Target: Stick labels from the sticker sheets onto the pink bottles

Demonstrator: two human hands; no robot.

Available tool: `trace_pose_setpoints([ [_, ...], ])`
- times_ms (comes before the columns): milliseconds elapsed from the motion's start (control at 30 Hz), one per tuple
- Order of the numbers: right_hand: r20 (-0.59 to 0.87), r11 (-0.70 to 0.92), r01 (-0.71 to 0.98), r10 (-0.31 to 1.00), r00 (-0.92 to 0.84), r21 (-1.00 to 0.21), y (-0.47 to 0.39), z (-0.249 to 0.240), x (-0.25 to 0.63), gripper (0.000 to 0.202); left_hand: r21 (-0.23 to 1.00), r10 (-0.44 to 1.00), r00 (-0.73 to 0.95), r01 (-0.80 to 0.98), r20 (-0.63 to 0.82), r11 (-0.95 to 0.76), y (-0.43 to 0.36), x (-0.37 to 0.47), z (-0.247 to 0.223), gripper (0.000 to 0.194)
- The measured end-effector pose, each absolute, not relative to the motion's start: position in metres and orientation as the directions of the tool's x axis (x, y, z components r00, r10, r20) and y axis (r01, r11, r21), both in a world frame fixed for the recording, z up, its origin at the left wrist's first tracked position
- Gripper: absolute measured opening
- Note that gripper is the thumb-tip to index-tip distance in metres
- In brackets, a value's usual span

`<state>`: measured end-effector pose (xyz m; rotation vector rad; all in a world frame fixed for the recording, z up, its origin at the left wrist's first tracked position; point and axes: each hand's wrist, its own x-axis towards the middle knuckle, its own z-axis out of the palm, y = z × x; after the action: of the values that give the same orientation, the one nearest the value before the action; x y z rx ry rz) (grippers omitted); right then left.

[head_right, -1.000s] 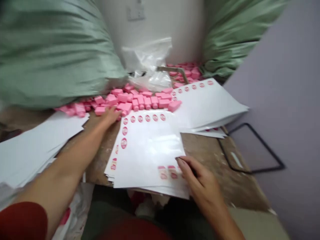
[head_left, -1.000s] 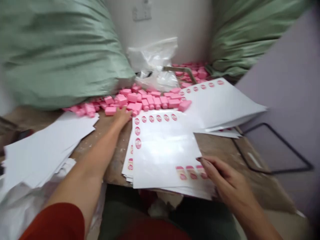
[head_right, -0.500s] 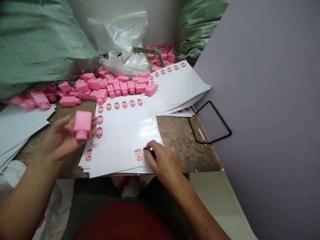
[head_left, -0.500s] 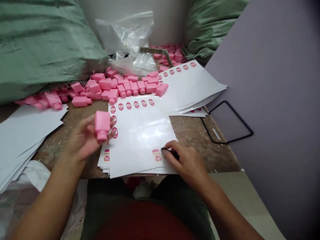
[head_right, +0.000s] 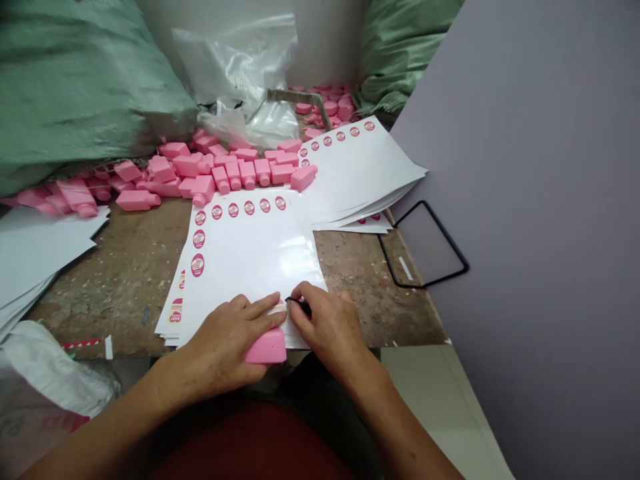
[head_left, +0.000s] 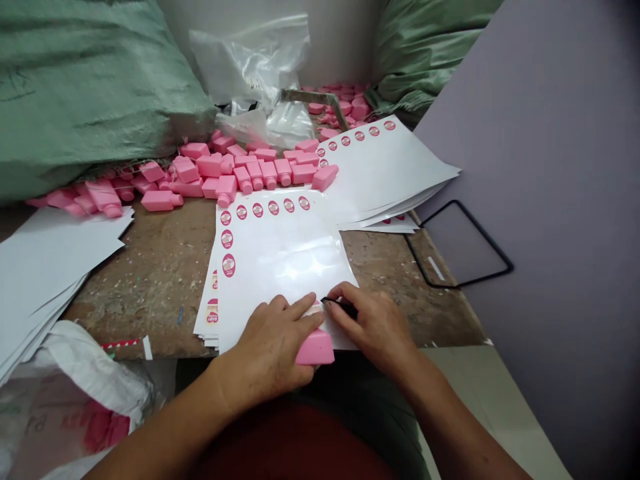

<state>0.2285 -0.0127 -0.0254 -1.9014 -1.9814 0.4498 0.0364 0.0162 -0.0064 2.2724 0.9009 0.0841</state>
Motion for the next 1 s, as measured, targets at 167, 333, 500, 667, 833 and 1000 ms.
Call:
trace_pose_setpoints([
  [167,0.059,0.027,0.925,0.998,-0.005,-0.380,-0.0136,-0.0269,0.2247,0.015,0.524,0.573,0.772,0.620,-0.275,-0.585,0.0199,0.0379,-0.0027,0.071],
  [333,0.049,0.006,0.926,0.999,0.014,-0.378,-0.0128,-0.0264,0.2218,0.016,0.577,0.583,0.776,0.598,-0.242,-0.556,0.0196,0.0383,-0.0034,0.071],
  [500,-0.028,-0.026,0.818,1.000,0.011,-0.575,-0.0109,-0.0250,0.2243,0.015,0.548,0.572,0.777,0.608,-0.262,-0.574,0.0208,0.0378,-0.0010,0.072],
  [667,0.038,0.006,0.891,0.999,0.012,-0.453,-0.0112,-0.0255,0.2248,0.015,0.544,0.571,0.786,0.594,-0.237,-0.592,0.0191,0.0360,-0.0020,0.068],
  [833,0.090,0.027,0.939,0.996,0.005,-0.344,-0.0115,-0.0284,0.2240,0.015,0.465,0.566,0.785,0.612,-0.253,-0.640,0.0170,0.0368,-0.0001,0.065],
  [1000,0.116,0.039,0.939,0.993,0.001,-0.341,-0.0119,-0.0312,0.2225,0.014,0.441,0.559,0.792,0.605,-0.248,-0.662,0.0176,0.0368,-0.0007,0.065],
])
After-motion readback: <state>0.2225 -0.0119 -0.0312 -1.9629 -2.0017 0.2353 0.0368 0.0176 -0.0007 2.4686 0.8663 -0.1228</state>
